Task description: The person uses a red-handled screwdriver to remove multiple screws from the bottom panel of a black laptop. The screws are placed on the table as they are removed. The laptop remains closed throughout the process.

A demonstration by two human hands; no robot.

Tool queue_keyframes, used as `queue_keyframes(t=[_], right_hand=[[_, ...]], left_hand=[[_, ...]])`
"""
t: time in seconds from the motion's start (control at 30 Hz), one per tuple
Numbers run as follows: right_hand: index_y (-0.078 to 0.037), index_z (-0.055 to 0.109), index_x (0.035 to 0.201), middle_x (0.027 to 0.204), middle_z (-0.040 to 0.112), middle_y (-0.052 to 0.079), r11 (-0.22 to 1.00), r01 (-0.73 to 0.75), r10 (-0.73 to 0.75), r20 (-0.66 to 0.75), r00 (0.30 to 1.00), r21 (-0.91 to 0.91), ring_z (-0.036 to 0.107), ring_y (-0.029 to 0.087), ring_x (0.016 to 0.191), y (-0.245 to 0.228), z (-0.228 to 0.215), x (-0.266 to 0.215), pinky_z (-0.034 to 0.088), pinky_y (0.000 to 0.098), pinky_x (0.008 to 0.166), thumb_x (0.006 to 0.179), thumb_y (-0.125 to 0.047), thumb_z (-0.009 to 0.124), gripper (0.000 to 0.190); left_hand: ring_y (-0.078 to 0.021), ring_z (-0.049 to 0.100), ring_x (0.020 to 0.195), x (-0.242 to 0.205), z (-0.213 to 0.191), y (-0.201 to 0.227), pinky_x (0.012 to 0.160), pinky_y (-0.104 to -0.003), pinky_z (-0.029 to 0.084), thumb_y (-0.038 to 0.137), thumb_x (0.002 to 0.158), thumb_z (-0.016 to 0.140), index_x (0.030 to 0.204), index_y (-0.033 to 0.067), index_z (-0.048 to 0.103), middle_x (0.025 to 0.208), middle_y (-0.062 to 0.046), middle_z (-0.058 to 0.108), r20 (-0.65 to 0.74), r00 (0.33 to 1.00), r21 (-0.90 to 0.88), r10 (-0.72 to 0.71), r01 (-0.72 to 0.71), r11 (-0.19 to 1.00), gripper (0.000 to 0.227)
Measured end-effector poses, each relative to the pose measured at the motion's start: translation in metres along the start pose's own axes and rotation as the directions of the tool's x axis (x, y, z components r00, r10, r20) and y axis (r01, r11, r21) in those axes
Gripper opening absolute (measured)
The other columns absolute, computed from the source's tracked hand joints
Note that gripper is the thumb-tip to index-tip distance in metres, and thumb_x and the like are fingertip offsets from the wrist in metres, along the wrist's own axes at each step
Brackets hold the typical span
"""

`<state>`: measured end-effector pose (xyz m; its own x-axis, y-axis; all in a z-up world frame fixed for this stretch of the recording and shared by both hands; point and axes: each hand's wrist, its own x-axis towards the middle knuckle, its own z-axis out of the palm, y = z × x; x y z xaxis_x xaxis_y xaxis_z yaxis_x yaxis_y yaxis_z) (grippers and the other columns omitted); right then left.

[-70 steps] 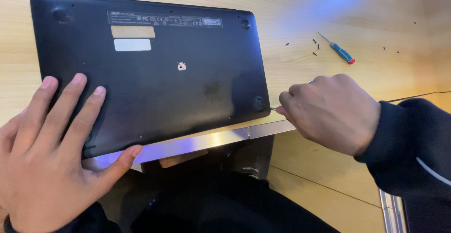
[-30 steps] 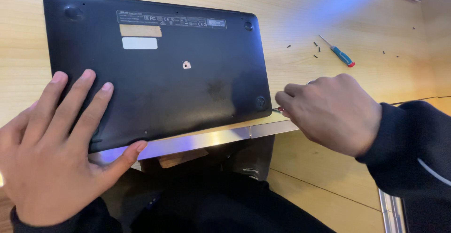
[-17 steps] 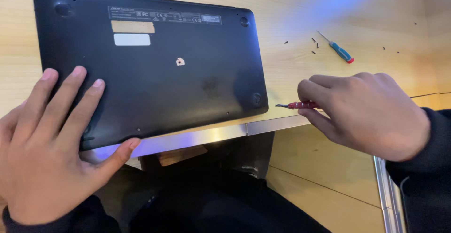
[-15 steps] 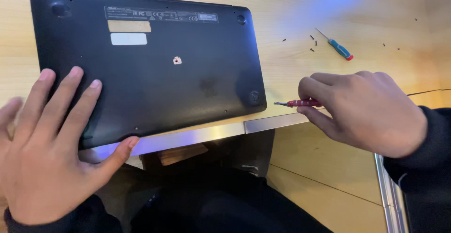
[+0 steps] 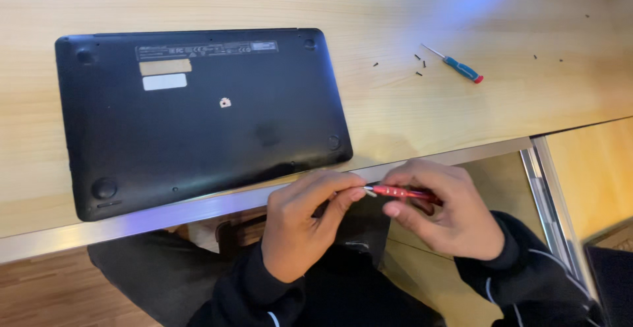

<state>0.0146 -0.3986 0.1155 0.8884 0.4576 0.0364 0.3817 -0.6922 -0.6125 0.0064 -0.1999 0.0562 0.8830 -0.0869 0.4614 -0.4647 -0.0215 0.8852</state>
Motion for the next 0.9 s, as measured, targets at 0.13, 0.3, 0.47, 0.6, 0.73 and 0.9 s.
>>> queue_keyframes(t=[0.13,0.3,0.47,0.6,0.73,0.9], right_hand=[[-0.009,0.064,0.108,0.093,0.072,0.001,0.987,0.107,-0.119,-0.099,0.988,-0.12,0.049,0.014,0.051,0.017,0.026,-0.016,0.04,0.0288,0.06,0.086,-0.04,0.061,0.038],[-0.006,0.066,0.096,0.078,0.07,0.003,0.991,0.078,-0.113,-0.363,0.925,-0.111,0.057,0.018,0.057,0.032,0.056,-0.027,0.038,0.0317,0.061,0.091,-0.026,0.06,0.021],[-0.006,0.066,0.089,0.072,0.064,0.002,0.981,-0.062,0.148,-0.499,0.854,0.186,0.055,0.014,0.059,0.039,0.065,-0.037,0.044,0.0278,0.058,0.088,-0.021,0.061,0.015],[-0.006,0.066,0.079,0.049,0.053,0.002,0.883,-0.054,0.371,-0.622,0.689,0.467,0.044,0.011,0.049,0.078,0.076,-0.05,0.042,0.0266,0.052,0.092,-0.014,0.058,0.017],[-0.005,0.066,0.08,0.048,0.049,0.002,0.852,-0.067,0.443,-0.647,0.621,0.519,0.042,0.008,0.051,0.098,0.077,-0.061,0.039,0.026,0.053,0.093,-0.015,0.058,0.018],[-0.003,0.064,0.08,0.044,0.045,0.0,0.82,-0.033,0.488,-0.668,0.563,0.571,0.042,0.006,0.045,0.11,0.08,-0.069,0.037,0.0224,0.05,0.093,-0.014,0.058,0.018]], left_hand=[[-0.0163,0.069,0.071,-0.005,0.018,-0.005,0.067,-0.026,0.057,0.012,0.091,0.062,0.098,0.0074,0.067,0.084,-0.006,0.071,0.022,0.997,-0.021,-0.077,0.078,0.997,0.01],[-0.0079,0.071,0.066,-0.008,0.042,-0.015,0.065,-0.021,0.057,0.021,0.08,0.074,0.083,0.0104,0.073,0.077,0.001,0.075,-0.124,0.941,0.065,-0.315,0.325,0.944,0.011],[-0.0111,0.063,0.062,0.01,0.055,-0.007,0.059,-0.025,0.049,0.023,0.088,0.064,0.078,0.0114,0.069,0.073,0.001,0.07,-0.033,0.986,0.131,-0.166,0.169,0.977,0.016],[-0.0251,0.059,0.051,0.045,0.066,-0.015,0.055,-0.033,0.049,0.015,0.088,0.07,0.08,0.0107,0.069,0.059,-0.006,0.066,-0.054,0.996,0.174,-0.078,0.086,0.981,0.009],[-0.039,0.064,0.066,0.1,0.104,-0.06,0.06,-0.048,0.051,0.012,0.088,0.067,0.084,0.0078,0.066,0.067,-0.014,0.065,0.145,0.987,0.31,0.075,-0.117,0.943,0.006],[-0.0278,0.068,0.077,0.151,0.166,-0.136,0.067,-0.044,0.058,0.018,0.09,0.063,0.092,0.0134,0.071,0.079,-0.004,0.061,0.295,0.935,0.793,-0.197,-0.125,0.597,0.01]])
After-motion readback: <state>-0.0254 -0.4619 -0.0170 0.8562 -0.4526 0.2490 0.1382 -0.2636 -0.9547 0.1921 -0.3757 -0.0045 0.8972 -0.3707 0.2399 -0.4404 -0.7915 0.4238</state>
